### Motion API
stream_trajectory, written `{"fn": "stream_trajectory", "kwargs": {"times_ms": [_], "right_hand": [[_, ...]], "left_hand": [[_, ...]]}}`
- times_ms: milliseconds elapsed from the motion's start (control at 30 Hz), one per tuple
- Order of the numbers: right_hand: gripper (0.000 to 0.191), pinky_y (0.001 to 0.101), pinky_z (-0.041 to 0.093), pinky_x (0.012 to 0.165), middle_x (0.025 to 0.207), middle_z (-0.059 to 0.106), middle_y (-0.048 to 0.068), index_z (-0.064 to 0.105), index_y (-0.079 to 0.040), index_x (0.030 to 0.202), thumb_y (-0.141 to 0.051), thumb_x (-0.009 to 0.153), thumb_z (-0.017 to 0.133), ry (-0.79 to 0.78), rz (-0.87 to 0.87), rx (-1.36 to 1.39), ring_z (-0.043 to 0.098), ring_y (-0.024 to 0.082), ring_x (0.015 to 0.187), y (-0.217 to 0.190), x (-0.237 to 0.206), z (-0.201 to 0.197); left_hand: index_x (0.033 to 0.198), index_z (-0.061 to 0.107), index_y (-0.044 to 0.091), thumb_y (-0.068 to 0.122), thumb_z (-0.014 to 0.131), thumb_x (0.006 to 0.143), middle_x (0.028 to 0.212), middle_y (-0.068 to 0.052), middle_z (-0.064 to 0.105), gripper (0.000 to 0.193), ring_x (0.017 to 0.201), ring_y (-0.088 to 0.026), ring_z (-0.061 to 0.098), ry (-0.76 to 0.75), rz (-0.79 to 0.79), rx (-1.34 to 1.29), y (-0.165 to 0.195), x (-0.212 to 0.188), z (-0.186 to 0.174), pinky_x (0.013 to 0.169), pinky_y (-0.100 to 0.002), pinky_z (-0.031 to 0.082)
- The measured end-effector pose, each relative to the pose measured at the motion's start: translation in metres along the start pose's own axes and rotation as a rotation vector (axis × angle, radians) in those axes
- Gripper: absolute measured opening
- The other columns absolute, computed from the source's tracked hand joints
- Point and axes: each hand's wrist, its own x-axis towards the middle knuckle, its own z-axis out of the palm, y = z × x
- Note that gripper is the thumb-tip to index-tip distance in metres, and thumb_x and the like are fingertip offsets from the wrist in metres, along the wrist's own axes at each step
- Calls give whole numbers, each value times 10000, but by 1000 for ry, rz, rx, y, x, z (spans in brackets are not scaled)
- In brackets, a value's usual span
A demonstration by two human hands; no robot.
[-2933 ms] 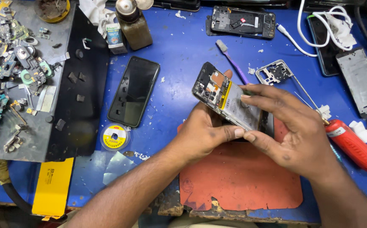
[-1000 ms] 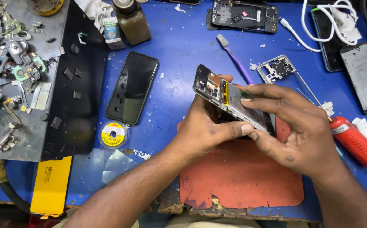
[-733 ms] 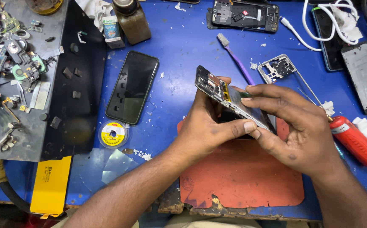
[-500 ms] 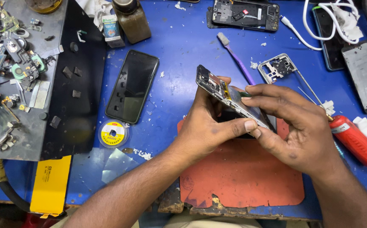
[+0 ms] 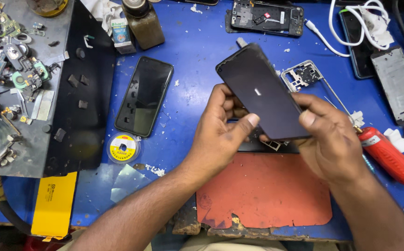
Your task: The person powers on a smartphone and unlocks it by entering a PIN on the touchscreen, then removes the back cover and battery assembly and works on the internal components with their fingers at a cluttered repair bench.
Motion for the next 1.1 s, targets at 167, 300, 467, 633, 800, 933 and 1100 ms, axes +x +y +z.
{"fn": "stream_trajectory", "kwargs": {"times_ms": [167,300,467,633,800,933,1100], "right_hand": [[493,517,582,940,1242,677,222,520,117,1402,-236,1063,468,-21,105,196,704,322,1097,6,6,2],[416,460,588,938,1188,699,181,534,104,1361,-197,1080,477,-3,156,139,707,271,1067,15,5,-1],[366,314,508,792,1042,680,140,622,121,1344,-66,1030,614,35,152,-59,619,169,880,27,3,-6],[384,291,578,900,1127,744,128,630,76,1276,41,896,668,39,125,-141,717,150,1003,25,3,-4],[385,287,579,872,1114,749,139,641,82,1273,65,889,672,63,139,-180,715,153,973,20,5,0],[377,287,584,889,1117,747,134,638,82,1267,60,891,670,54,128,-184,719,148,984,19,5,1],[382,294,589,867,1099,753,143,648,76,1266,59,885,673,78,148,-211,719,155,962,18,6,0]], "left_hand": [[1277,499,15,-6,613,992,1190,-78,640,307,1106,-108,640,40,68,8,9,2,-1,939,-265,563],[1173,580,15,22,663,974,1041,-27,650,215,948,-74,621,100,62,134,17,3,-8,809,-243,543],[1154,615,24,51,660,989,978,-4,672,174,899,-57,626,87,79,128,21,2,-12,820,-232,551],[1162,624,12,48,664,1002,991,-7,667,168,900,-56,614,56,98,115,20,3,-11,827,-236,546],[1158,628,11,46,664,996,979,-3,667,169,883,-55,610,56,94,144,20,3,-10,814,-239,553],[1167,628,9,41,661,1000,988,-4,663,174,893,-54,606,51,99,123,21,3,-9,820,-239,551],[1170,629,10,37,657,993,985,-5,663,181,889,-54,612,54,80,113,22,3,-8,814,-239,553]]}}
